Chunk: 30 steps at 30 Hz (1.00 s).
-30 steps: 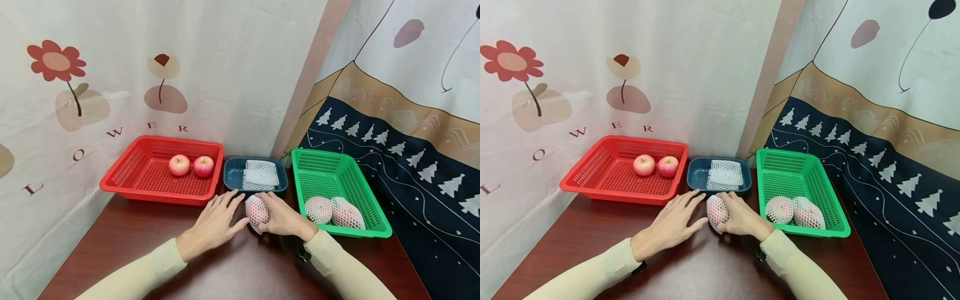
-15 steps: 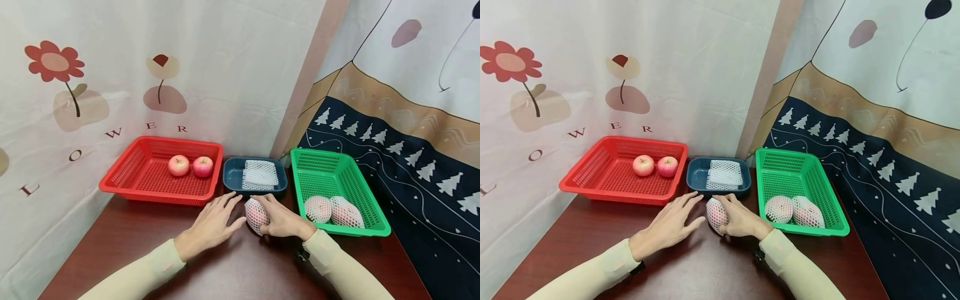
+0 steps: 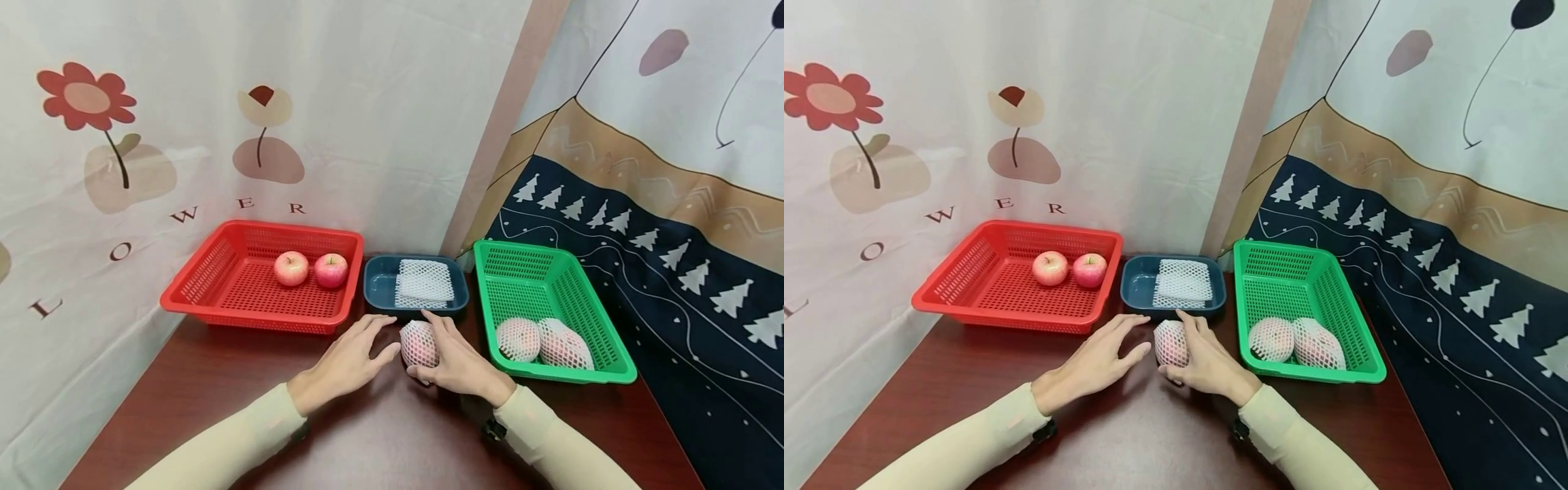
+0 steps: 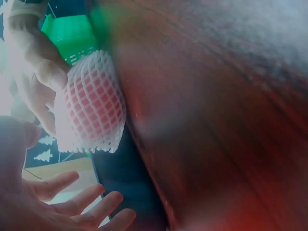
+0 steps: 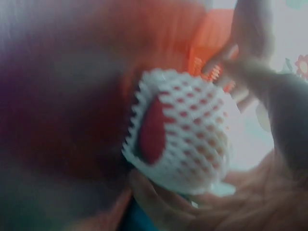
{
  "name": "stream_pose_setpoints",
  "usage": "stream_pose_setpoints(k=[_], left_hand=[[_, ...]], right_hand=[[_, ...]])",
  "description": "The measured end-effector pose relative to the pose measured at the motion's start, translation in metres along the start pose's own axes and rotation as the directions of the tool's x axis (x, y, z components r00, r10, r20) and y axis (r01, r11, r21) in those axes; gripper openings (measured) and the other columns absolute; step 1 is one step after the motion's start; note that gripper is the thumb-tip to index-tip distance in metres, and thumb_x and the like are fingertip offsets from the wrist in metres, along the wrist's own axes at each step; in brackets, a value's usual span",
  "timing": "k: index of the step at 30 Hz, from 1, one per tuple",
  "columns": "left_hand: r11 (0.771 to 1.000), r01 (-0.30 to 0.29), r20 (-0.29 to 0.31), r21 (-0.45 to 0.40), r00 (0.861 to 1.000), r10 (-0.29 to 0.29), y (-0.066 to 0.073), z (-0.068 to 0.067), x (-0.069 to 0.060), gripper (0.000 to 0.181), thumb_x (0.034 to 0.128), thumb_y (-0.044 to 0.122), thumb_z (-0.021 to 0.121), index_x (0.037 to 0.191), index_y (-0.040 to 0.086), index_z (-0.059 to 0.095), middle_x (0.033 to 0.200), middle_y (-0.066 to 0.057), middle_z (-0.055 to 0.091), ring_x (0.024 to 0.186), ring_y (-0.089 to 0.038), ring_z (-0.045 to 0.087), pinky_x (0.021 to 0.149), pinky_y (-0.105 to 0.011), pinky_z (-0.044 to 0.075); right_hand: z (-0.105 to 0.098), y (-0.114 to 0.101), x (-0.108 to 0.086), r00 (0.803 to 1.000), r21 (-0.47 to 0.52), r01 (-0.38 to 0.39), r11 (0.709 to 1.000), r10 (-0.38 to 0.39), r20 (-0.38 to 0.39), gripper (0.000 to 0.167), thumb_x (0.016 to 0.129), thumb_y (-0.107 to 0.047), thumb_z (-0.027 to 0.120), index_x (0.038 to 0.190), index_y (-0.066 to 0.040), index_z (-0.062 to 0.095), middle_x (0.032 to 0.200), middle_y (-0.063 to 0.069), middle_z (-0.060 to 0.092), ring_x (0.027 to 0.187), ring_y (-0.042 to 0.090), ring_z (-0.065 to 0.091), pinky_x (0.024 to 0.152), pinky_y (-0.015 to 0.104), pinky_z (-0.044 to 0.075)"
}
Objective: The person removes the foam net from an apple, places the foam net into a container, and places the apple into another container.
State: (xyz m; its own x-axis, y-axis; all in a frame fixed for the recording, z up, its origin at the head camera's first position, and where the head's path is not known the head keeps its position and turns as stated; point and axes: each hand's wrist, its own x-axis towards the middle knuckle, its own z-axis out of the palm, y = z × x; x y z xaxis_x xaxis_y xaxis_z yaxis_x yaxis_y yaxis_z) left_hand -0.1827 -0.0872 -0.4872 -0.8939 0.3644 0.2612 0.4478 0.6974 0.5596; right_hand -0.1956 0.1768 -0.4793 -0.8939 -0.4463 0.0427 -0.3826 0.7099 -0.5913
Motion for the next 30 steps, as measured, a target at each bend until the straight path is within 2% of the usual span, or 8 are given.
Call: stream_pose_setpoints(k=[6, 11, 14, 18, 22, 25, 30], left_hand=[[0.997, -0.018, -0.016, -0.069, 1.0, 0.017, -0.001, 0.004, 0.007, 0.054, 0.114, 0.037, 0.076, 0.161, 0.012, 0.067, 0.157, -0.008, 0.073, 0.15, -0.029, 0.069, 0.129, -0.054, 0.055], [0.992, -0.075, -0.049, -0.103, 0.996, 0.07, -0.003, 0.005, 0.012, 0.049, 0.1125, 0.027, 0.079, 0.157, 0.008, 0.07, 0.154, -0.01, 0.076, 0.147, -0.029, 0.072, 0.128, -0.052, 0.056], [0.988, -0.098, -0.068, -0.117, 0.994, 0.09, -0.003, 0.004, 0.014, 0.047, 0.1109, 0.023, 0.081, 0.154, 0.007, 0.073, 0.151, -0.011, 0.078, 0.143, -0.029, 0.075, 0.125, -0.052, 0.059], [0.986, -0.107, -0.085, -0.129, 0.992, 0.097, -0.005, 0.003, 0.016, 0.043, 0.1106, 0.022, 0.082, 0.151, 0.009, 0.076, 0.147, -0.009, 0.081, 0.137, -0.026, 0.078, 0.121, -0.051, 0.062], [0.984, -0.104, -0.096, -0.147, 0.991, 0.09, -0.007, 0.002, 0.017, 0.037, 0.1111, 0.019, 0.081, 0.147, 0.012, 0.079, 0.142, -0.006, 0.083, 0.132, -0.025, 0.08, 0.117, -0.05, 0.064], [0.982, -0.111, -0.106, -0.152, 0.99, 0.095, -0.008, 0.0, 0.018, 0.031, 0.1116, 0.017, 0.08, 0.142, 0.013, 0.082, 0.138, -0.005, 0.084, 0.13, -0.024, 0.08, 0.115, -0.049, 0.064], [0.974, -0.157, -0.13, -0.161, 0.982, 0.136, -0.008, -0.003, 0.018, 0.023, 0.1113, 0.011, 0.079, 0.133, 0.014, 0.086, 0.13, -0.003, 0.086, 0.124, -0.021, 0.081, 0.111, -0.045, 0.066]], right_hand=[[0.018, -0.003, 0.002, 0.991, -0.003, -0.06, 0.998, 0.059, -0.121, 0.117, 0.089, -0.042, 0.104, 0.175, -0.001, 0.038, 0.152, 0.027, 0.058, 0.133, 0.038, 0.067, 0.114, 0.054, 0.061], [0.026, -0.002, 0.005, 0.983, -0.03, -0.048, 0.998, 0.042, -0.178, 0.109, 0.086, -0.039, 0.106, 0.168, 0.0, 0.045, 0.135, 0.022, 0.063, 0.119, 0.034, 0.068, 0.105, 0.051, 0.063], [0.026, 0.0, 0.006, 0.98, -0.029, -0.028, 0.999, 0.022, -0.197, 0.101, 0.086, -0.033, 0.105, 0.161, 0.002, 0.047, 0.138, 0.023, 0.066, 0.119, 0.032, 0.069, 0.103, 0.049, 0.063], [0.023, 0.002, 0.006, 0.98, 0.017, -0.028, 0.999, 0.03, -0.195, 0.094, 0.083, -0.025, 0.104, 0.155, 0.0, 0.049, 0.141, 0.021, 0.069, 0.116, 0.026, 0.073, 0.1, 0.041, 0.064], [0.015, 0.003, 0.005, 0.984, 0.06, -0.009, 0.998, 0.02, -0.177, 0.088, 0.083, -0.026, 0.103, 0.153, -0.007, 0.053, 0.137, 0.013, 0.071, 0.114, 0.019, 0.072, 0.096, 0.035, 0.063], [0.009, 0.004, 0.004, 0.986, 0.061, 0.024, 0.998, -0.013, -0.165, 0.086, 0.083, -0.029, 0.102, 0.153, -0.011, 0.055, 0.139, 0.008, 0.071, 0.119, 0.018, 0.07, 0.099, 0.035, 0.064], [0.0, 0.003, 0.001, 0.99, 0.064, 0.055, 0.996, -0.046, -0.131, 0.084, 0.084, -0.033, 0.1, 0.155, -0.018, 0.058, 0.142, 0.003, 0.068, 0.124, 0.017, 0.067, 0.103, 0.039, 0.064]])
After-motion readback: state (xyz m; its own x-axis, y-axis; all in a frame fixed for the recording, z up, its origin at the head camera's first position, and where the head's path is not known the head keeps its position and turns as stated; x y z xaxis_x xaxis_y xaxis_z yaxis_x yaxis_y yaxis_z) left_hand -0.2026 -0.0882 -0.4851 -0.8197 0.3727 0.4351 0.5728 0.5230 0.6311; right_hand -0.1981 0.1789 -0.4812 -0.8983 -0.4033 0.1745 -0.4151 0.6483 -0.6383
